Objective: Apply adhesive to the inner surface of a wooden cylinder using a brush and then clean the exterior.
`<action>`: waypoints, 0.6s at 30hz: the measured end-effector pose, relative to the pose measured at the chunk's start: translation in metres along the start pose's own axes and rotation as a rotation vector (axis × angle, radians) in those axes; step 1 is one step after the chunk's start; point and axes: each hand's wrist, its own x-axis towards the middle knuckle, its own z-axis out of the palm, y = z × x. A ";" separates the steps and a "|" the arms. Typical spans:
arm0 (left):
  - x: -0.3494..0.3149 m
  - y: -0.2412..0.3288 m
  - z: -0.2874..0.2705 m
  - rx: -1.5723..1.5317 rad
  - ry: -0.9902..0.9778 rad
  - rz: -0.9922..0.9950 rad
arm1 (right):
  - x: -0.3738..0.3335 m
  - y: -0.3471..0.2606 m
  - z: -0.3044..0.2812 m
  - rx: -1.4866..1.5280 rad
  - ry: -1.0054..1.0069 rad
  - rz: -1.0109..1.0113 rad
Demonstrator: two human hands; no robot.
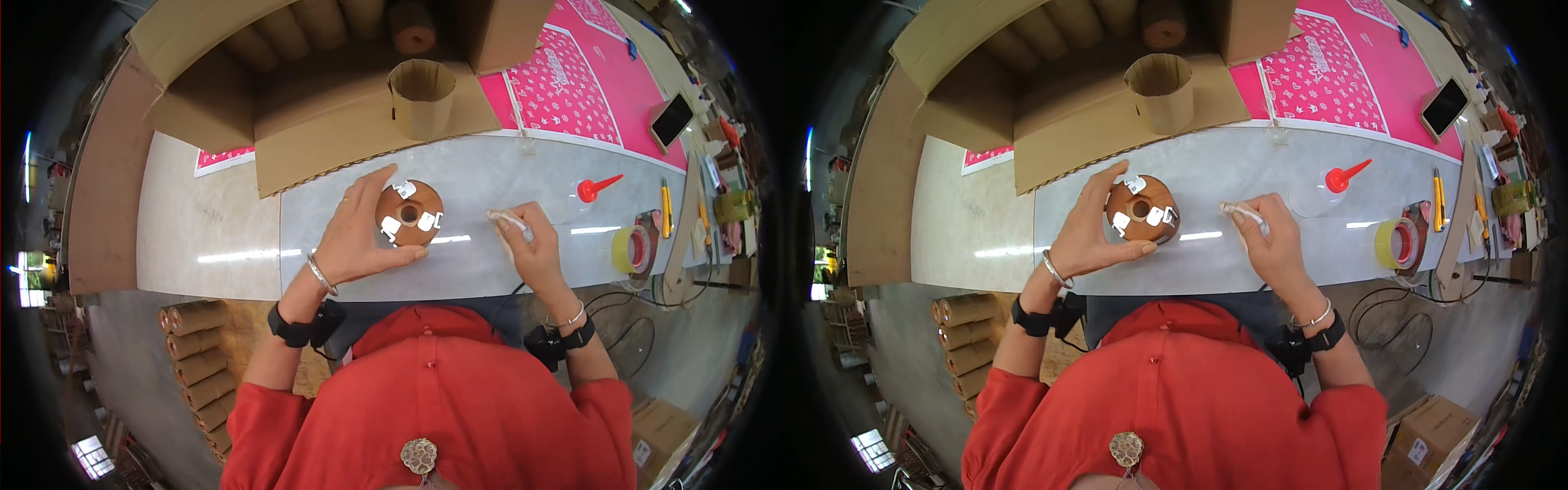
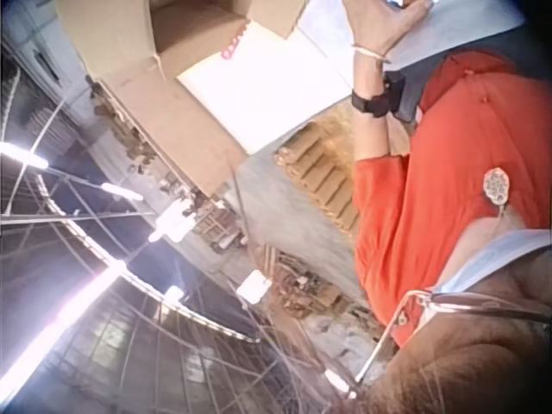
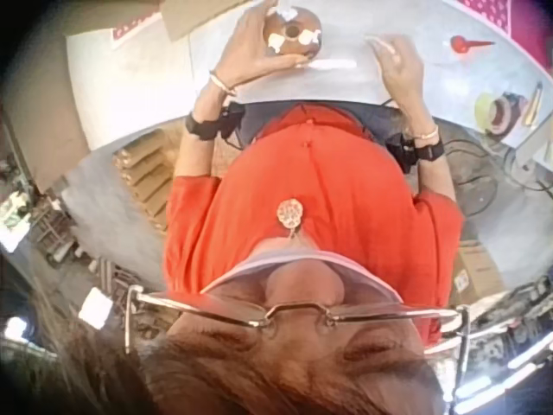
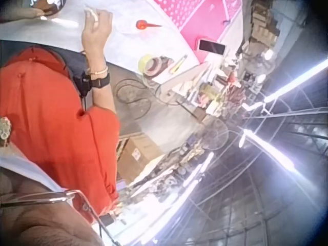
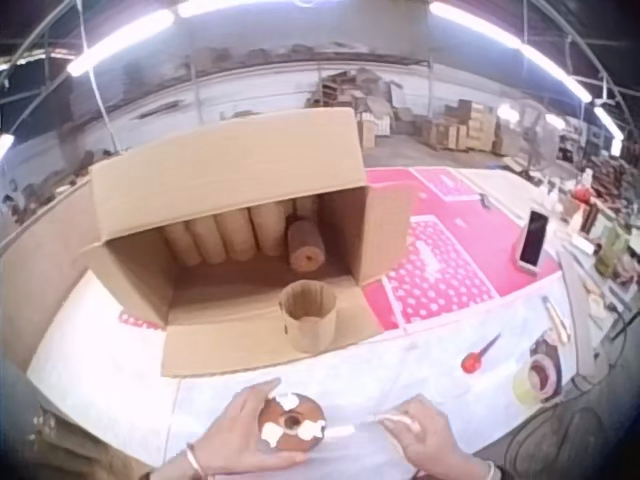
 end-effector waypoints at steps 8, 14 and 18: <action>0.005 0.010 0.003 -0.097 -0.005 -0.071 | 0.031 -0.008 -0.004 0.238 0.053 0.165; -0.012 0.003 0.036 -0.202 0.177 -0.057 | 0.034 -0.051 0.053 0.177 0.050 -0.320; -0.020 -0.003 0.043 -0.265 0.222 -0.105 | 0.057 -0.005 0.046 0.031 0.064 -0.044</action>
